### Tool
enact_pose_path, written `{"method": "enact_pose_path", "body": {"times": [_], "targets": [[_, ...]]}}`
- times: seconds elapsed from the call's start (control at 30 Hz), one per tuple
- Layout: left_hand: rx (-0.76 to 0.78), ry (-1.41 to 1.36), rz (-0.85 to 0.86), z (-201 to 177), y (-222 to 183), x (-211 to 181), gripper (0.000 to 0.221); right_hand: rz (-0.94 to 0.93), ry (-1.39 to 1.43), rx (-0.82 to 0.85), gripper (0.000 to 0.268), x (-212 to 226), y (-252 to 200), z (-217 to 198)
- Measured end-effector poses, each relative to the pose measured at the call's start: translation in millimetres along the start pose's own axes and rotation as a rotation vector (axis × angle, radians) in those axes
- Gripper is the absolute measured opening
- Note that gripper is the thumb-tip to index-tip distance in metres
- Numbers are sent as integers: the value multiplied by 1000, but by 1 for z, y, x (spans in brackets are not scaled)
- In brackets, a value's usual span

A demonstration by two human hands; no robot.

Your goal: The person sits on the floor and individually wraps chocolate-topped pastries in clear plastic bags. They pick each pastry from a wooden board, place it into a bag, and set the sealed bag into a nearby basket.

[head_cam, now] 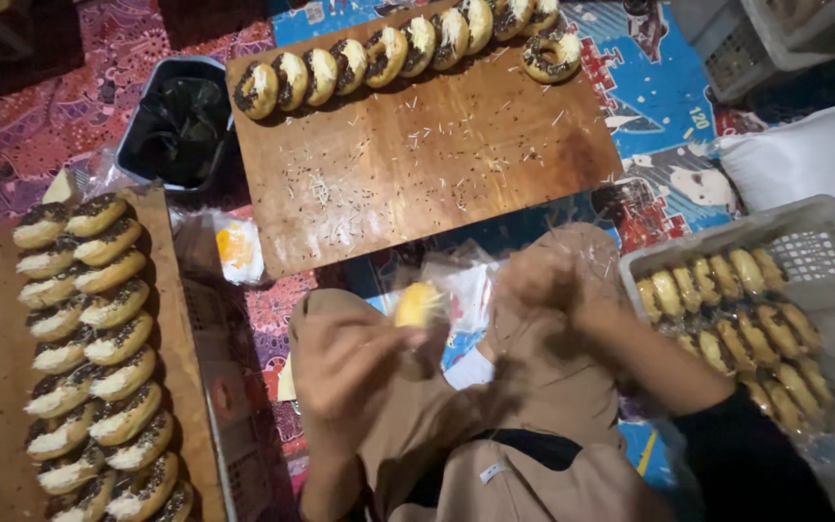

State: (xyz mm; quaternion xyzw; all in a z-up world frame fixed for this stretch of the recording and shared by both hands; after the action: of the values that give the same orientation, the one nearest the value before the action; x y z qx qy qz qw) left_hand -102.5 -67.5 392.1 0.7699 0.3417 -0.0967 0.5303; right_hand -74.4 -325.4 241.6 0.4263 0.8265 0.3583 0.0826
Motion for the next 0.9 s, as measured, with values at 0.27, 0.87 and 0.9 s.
{"method": "enact_pose_path", "body": {"times": [0.27, 0.87, 0.9], "targets": [[-91, -250, -923, 20, -59, 108, 19, 378, 1044, 375, 71, -4, 16, 68], [-317, 71, -1085, 50, -275, 231, 24, 1147, 392, 337, 38, 0, -169, 285], [-317, -9, -1048, 72, -259, 250, 26, 1007, 244, 299, 40, -29, -160, 287]]}}
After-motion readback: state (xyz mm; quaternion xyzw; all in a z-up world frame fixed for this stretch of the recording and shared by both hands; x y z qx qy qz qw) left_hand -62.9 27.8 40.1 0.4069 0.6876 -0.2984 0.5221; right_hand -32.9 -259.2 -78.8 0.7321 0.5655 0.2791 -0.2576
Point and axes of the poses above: each hand's wrist, its own y-axis towards the middle knuckle, its own z-axis out of the palm, x = y × z, the point moved 4 cm from there along y, towards the middle knuckle, and after that the axes turned 10 degrees about -x, right-handed, at the moved point
